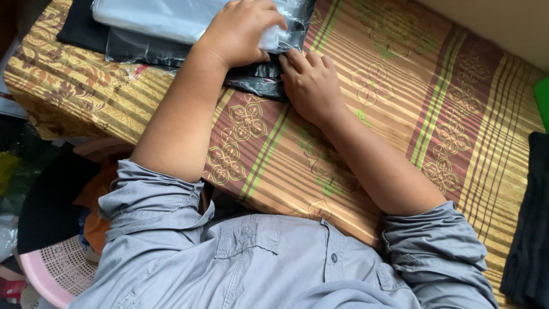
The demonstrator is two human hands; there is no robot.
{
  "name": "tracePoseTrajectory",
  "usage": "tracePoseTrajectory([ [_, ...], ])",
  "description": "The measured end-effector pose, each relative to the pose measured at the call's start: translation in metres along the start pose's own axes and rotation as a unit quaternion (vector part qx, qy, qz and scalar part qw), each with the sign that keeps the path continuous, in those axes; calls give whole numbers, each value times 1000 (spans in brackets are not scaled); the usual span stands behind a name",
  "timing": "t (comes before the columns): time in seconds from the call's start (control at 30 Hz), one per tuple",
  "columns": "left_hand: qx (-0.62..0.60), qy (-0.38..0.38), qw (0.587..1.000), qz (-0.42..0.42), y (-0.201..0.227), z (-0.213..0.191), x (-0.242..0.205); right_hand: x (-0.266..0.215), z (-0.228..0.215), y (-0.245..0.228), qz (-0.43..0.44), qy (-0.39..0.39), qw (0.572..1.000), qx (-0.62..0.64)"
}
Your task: Packaging a folded t-shirt into a plastic shipping bag.
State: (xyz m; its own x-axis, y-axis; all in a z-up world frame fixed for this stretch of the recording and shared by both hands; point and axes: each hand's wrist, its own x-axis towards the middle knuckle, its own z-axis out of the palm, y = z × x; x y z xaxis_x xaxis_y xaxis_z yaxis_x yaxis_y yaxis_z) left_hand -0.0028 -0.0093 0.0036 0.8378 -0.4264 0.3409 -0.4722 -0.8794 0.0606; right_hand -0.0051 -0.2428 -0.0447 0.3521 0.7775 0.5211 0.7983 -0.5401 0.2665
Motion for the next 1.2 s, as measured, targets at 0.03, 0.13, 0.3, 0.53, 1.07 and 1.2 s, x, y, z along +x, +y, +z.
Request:
tracePoseTrajectory([
  [0.03,1,0,1000,0,-3,4,0,0,1,0,0,1,1000,0],
  [0.13,29,63,997,30,-9,11,-1,-1,1,2,-1,7,1000,4],
  [0.3,-19,70,997,-15,-15,14,-2,1,-4,3,-34,79,996,23],
  [0.53,-74,20,997,8,-5,-4,-3,0,2,6,-34,114,989,84],
  [1.07,-102,-86,991,32,34,-19,5,1,18,13,68,127,952,271],
  [1.2,-37,-69,997,12,36,-17,3,1,27,13,76,147,935,315],
])
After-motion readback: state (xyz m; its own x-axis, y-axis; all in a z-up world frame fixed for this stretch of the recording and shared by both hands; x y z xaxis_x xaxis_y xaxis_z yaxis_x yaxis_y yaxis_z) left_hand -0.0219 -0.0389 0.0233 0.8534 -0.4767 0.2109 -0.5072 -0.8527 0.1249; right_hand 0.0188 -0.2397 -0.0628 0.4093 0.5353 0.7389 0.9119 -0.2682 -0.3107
